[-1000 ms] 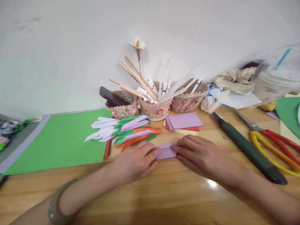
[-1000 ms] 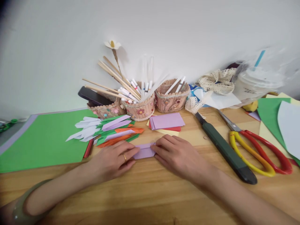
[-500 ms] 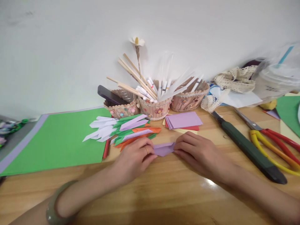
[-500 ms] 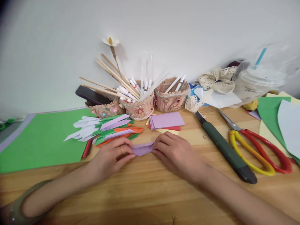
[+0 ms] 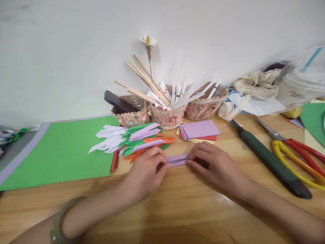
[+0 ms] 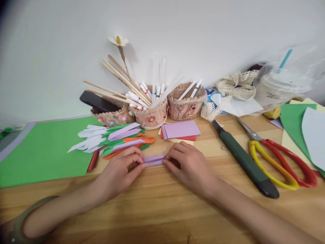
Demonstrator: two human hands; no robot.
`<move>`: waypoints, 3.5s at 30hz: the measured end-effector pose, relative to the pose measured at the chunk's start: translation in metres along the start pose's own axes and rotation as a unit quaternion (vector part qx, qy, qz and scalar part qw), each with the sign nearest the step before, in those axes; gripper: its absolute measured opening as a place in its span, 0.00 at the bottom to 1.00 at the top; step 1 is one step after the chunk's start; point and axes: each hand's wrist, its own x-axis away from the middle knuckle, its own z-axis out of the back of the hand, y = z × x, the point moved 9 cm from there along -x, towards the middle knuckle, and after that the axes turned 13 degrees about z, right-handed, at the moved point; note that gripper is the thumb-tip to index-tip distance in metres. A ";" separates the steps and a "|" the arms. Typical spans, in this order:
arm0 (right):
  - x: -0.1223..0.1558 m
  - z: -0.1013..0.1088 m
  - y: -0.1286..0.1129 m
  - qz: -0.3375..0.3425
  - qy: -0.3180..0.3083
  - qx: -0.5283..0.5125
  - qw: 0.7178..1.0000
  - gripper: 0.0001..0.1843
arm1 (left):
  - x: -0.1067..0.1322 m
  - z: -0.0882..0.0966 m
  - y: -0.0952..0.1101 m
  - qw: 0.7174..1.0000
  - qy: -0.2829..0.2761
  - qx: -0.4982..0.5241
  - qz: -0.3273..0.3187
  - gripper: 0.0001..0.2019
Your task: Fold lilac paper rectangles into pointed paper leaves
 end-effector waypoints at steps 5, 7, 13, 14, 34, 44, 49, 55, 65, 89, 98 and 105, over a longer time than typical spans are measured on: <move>-0.002 0.000 -0.002 0.000 0.004 0.021 1.000 0.07 | -0.002 -0.001 0.001 1.000 0.008 -0.028 0.010 0.06; -0.002 -0.001 -0.003 0.003 0.005 0.031 1.000 0.06 | -0.002 -0.001 0.002 0.999 0.009 -0.040 0.009 0.06; -0.001 -0.001 -0.003 -0.002 0.006 0.039 0.999 0.06 | -0.003 -0.004 0.001 0.997 0.009 -0.073 0.003 0.06; -0.001 -0.002 -0.003 -0.003 0.005 0.038 0.999 0.06 | -0.004 -0.004 0.001 0.997 0.009 -0.077 0.003 0.06; 0.000 -0.008 -0.034 0.149 -0.072 0.121 0.979 0.14 | -0.003 -0.006 0.002 0.989 0.020 -0.140 -0.032 0.03; 0.006 -0.014 -0.046 0.236 -0.085 0.147 0.957 0.19 | 0.034 -0.023 0.028 0.897 0.089 -0.324 -0.288 0.15; 0.010 -0.017 -0.038 0.202 -0.102 0.120 0.967 0.21 | 0.036 -0.027 0.029 0.890 0.052 -0.358 -0.279 0.17; 0.018 -0.023 -0.035 0.188 -0.139 0.133 0.963 0.27 | 0.036 -0.027 0.026 0.892 0.022 -0.364 -0.266 0.17; 0.022 -0.021 -0.031 0.185 -0.140 0.118 0.965 0.32 | 0.041 -0.024 0.025 0.894 0.028 -0.361 -0.263 0.17; 0.009 0.004 -0.044 0.217 -0.054 0.076 0.972 0.11 | 0.049 -0.019 0.046 0.917 0.108 -0.227 -0.309 0.11; 0.009 0.001 -0.036 0.190 -0.044 0.063 0.979 0.09 | 0.038 -0.004 0.043 0.943 0.136 -0.174 -0.249 0.11; 0.002 -0.006 -0.014 0.072 -0.047 -0.037 0.996 0.12 | 0.017 -0.002 0.020 0.990 0.046 -0.030 -0.128 0.08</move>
